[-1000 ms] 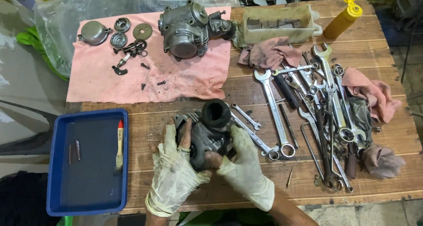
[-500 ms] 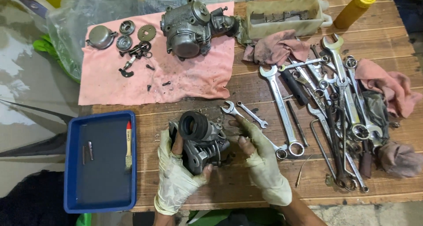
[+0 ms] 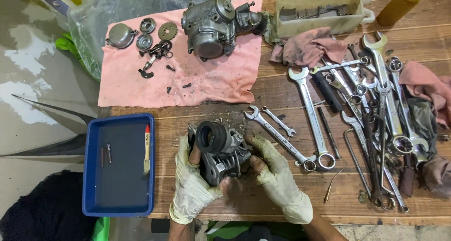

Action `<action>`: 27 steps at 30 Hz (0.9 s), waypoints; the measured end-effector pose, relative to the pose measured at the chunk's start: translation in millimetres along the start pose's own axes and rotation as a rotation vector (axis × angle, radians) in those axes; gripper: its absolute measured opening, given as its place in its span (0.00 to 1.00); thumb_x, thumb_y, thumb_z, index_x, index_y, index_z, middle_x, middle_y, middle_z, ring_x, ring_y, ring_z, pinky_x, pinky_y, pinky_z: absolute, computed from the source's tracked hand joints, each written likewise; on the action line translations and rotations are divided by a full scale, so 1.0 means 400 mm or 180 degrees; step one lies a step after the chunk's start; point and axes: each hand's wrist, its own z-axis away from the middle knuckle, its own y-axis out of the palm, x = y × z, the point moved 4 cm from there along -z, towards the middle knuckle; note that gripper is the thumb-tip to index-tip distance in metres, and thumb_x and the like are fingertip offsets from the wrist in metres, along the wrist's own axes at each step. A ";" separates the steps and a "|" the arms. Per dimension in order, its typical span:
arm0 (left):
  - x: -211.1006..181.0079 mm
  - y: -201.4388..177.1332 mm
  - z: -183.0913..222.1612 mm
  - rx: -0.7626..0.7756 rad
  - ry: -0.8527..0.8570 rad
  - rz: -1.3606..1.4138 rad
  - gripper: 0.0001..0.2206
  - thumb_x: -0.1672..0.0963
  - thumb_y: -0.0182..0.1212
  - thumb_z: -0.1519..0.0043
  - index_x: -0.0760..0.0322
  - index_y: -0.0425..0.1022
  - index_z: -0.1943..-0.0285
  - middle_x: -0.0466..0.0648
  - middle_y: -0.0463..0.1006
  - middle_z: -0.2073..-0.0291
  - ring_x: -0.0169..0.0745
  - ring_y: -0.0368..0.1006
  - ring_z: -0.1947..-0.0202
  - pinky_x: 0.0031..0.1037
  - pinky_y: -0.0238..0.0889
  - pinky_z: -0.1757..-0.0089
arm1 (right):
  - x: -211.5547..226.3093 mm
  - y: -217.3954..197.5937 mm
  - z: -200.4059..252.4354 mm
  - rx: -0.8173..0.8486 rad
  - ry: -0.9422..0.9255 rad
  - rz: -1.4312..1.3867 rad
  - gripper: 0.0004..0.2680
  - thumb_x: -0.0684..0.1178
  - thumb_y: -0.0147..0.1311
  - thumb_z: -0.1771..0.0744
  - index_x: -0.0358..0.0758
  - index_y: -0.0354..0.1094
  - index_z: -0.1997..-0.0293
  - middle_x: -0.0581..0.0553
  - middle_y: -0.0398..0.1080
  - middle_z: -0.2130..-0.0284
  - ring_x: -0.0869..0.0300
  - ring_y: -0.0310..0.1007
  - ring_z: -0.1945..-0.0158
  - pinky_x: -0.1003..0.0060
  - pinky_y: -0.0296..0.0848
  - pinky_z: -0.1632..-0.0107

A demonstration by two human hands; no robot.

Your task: The person uses a wrench to loosen and remove bolts from a disassembled engine cylinder block. They rotate the block to access different sides and continue removing fasteners while other engine parts and tools are visible on the workbench.

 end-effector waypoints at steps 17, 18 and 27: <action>0.019 -0.023 -0.023 -0.0162 0.0041 0.0567 0.45 0.44 0.68 0.50 0.64 0.58 0.23 0.63 0.54 0.24 0.67 0.47 0.21 0.54 0.46 0.30 | -0.015 0.031 0.022 0.0239 0.0318 -0.0596 0.25 0.44 0.53 0.37 0.35 0.57 0.29 0.38 0.64 0.34 0.54 0.65 0.31 0.62 0.67 0.33; 0.010 -0.030 -0.037 -0.0159 0.0037 0.0558 0.45 0.44 0.68 0.50 0.64 0.58 0.23 0.63 0.54 0.24 0.67 0.47 0.21 0.54 0.46 0.30 | -0.010 0.031 0.022 0.0243 0.0320 -0.0605 0.25 0.44 0.53 0.37 0.35 0.57 0.29 0.38 0.64 0.34 0.54 0.65 0.31 0.62 0.67 0.33; 0.060 -0.081 -0.064 -0.0170 -0.0255 0.1721 0.44 0.40 0.63 0.45 0.71 0.60 0.25 0.59 0.75 0.38 0.53 0.70 0.36 0.39 0.67 0.40 | 0.055 0.049 -0.008 0.0554 0.0088 -0.0472 0.28 0.66 0.48 0.33 0.37 0.57 0.29 0.36 0.64 0.33 0.47 0.63 0.29 0.48 0.64 0.31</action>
